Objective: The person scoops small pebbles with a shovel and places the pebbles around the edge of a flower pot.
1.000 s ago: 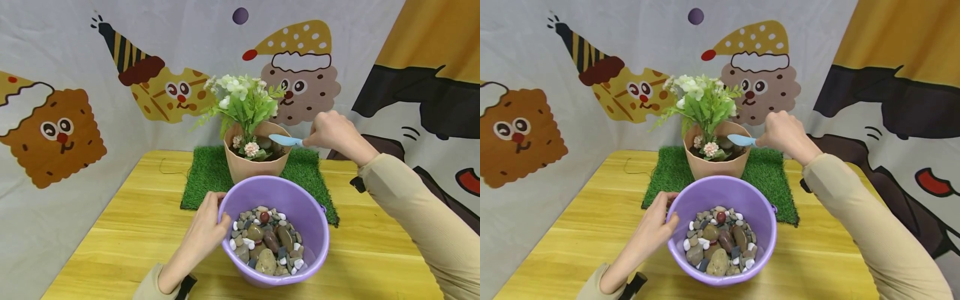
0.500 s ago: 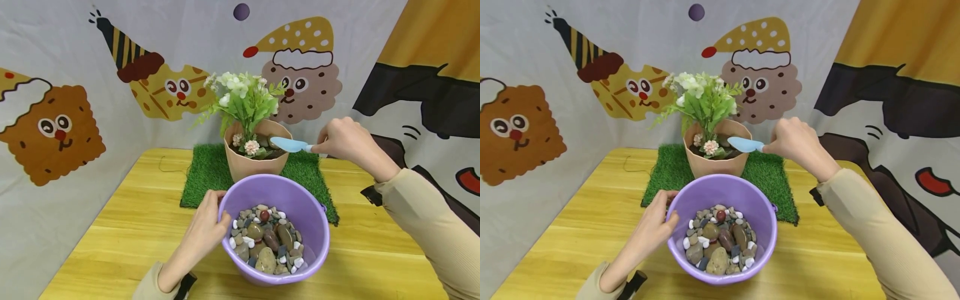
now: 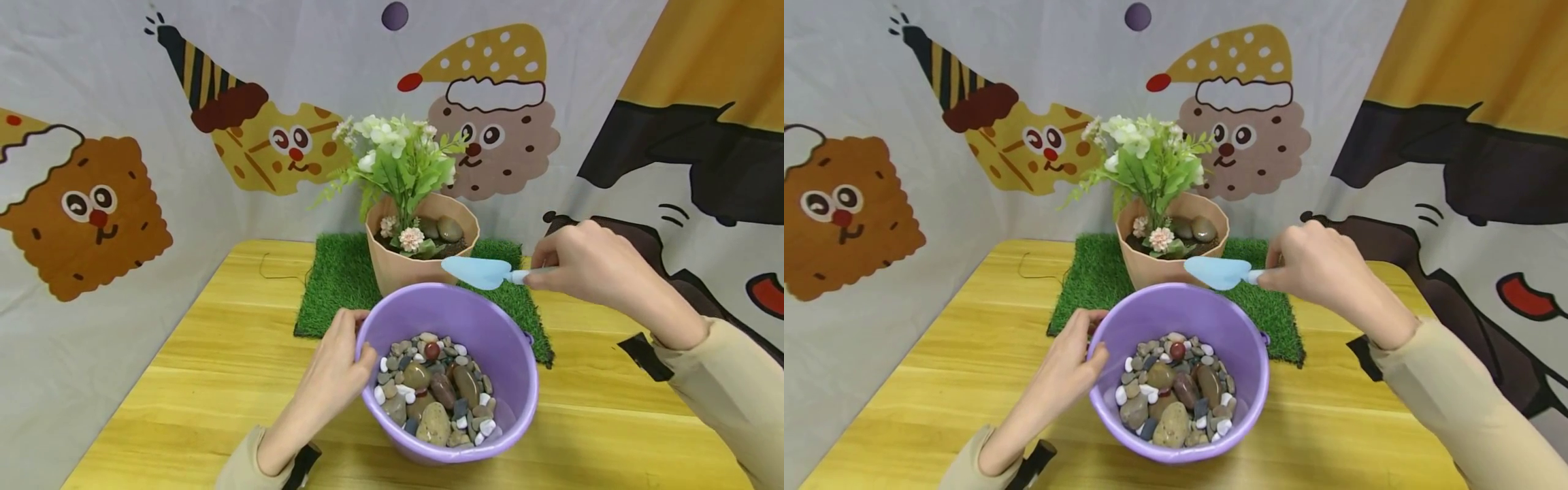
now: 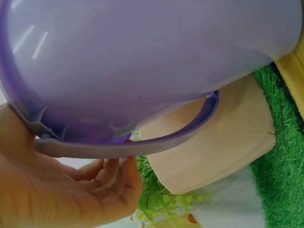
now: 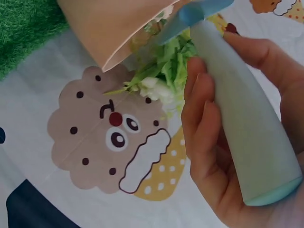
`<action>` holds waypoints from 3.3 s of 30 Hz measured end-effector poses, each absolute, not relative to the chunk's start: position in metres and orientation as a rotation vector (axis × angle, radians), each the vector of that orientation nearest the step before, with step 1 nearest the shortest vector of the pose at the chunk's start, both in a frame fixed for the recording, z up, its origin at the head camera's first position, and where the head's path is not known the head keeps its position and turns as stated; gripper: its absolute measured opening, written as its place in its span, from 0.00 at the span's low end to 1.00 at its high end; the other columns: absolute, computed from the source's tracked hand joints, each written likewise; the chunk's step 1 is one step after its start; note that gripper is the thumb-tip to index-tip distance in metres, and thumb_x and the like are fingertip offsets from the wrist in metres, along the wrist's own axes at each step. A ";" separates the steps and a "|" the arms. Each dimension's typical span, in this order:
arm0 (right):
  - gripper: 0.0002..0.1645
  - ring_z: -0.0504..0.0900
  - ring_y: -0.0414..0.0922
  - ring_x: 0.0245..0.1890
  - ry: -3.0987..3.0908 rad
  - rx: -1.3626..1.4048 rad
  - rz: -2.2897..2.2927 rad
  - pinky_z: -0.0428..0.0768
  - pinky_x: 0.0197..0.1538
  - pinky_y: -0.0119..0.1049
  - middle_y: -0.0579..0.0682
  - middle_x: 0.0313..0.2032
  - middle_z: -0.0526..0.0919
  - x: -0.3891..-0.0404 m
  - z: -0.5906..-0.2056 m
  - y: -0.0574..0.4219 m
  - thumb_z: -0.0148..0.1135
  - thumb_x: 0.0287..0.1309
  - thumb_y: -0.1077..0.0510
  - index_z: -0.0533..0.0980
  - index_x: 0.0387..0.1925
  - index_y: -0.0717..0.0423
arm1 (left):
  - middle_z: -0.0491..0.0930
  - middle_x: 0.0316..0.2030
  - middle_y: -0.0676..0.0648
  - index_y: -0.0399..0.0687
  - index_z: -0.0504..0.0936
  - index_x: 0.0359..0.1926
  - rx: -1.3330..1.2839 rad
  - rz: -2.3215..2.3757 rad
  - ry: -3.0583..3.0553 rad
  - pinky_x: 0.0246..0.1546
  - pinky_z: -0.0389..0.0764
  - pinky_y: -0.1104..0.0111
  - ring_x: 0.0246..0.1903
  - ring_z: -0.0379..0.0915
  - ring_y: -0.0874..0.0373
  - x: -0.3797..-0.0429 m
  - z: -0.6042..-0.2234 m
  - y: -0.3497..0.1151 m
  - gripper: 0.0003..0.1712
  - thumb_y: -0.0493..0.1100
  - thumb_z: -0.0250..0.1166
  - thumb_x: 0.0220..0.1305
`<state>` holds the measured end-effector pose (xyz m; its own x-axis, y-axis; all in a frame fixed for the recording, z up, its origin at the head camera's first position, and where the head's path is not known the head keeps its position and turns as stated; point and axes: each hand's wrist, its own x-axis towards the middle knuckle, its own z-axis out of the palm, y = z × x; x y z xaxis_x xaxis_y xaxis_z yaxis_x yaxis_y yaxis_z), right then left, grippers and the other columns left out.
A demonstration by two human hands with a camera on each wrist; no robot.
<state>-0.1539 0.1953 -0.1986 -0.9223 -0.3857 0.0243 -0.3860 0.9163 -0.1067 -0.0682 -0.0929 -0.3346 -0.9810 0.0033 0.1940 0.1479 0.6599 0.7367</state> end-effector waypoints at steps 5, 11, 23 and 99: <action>0.05 0.69 0.39 0.18 -3.081 0.714 0.133 0.65 0.20 0.33 0.40 0.16 0.74 -0.142 -0.202 0.189 0.69 0.46 0.50 0.81 0.21 0.43 | 0.74 0.44 0.45 0.38 0.71 0.56 -0.125 -1.219 -2.698 0.41 0.80 0.66 0.43 0.74 0.54 -0.068 -0.335 -0.093 0.27 0.34 0.57 0.52; 0.10 0.68 0.37 0.15 -3.054 0.798 0.036 0.65 0.18 0.31 0.38 0.14 0.72 -0.129 -0.208 0.177 0.69 0.43 0.50 0.76 0.15 0.41 | 0.74 0.44 0.46 0.38 0.71 0.56 -0.125 -1.216 -2.698 0.41 0.80 0.65 0.42 0.74 0.54 -0.067 -0.334 -0.093 0.27 0.34 0.57 0.52; 0.12 0.66 0.38 0.14 -3.088 0.876 -0.083 0.60 0.16 0.31 0.39 0.13 0.69 -0.124 -0.223 0.167 0.68 0.37 0.53 0.72 0.11 0.43 | 0.74 0.45 0.45 0.37 0.71 0.56 -0.127 -1.229 -2.706 0.39 0.80 0.68 0.43 0.75 0.53 -0.067 -0.334 -0.092 0.27 0.34 0.57 0.52; 0.22 0.62 0.40 0.10 -2.743 1.147 -0.280 0.62 0.14 0.31 0.41 0.09 0.63 -0.115 -0.279 0.149 0.70 0.29 0.59 0.62 0.07 0.45 | 0.74 0.46 0.44 0.36 0.71 0.55 -0.106 -1.217 -2.682 0.47 0.81 0.59 0.45 0.76 0.51 -0.070 -0.335 -0.091 0.26 0.34 0.57 0.51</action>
<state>-0.1148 0.1492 -0.2791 -0.6945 -0.7160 0.0703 -0.6870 0.6890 0.2307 -0.0702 -0.0906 -0.3354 -0.9786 -0.0147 0.2053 0.1448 0.6597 0.7375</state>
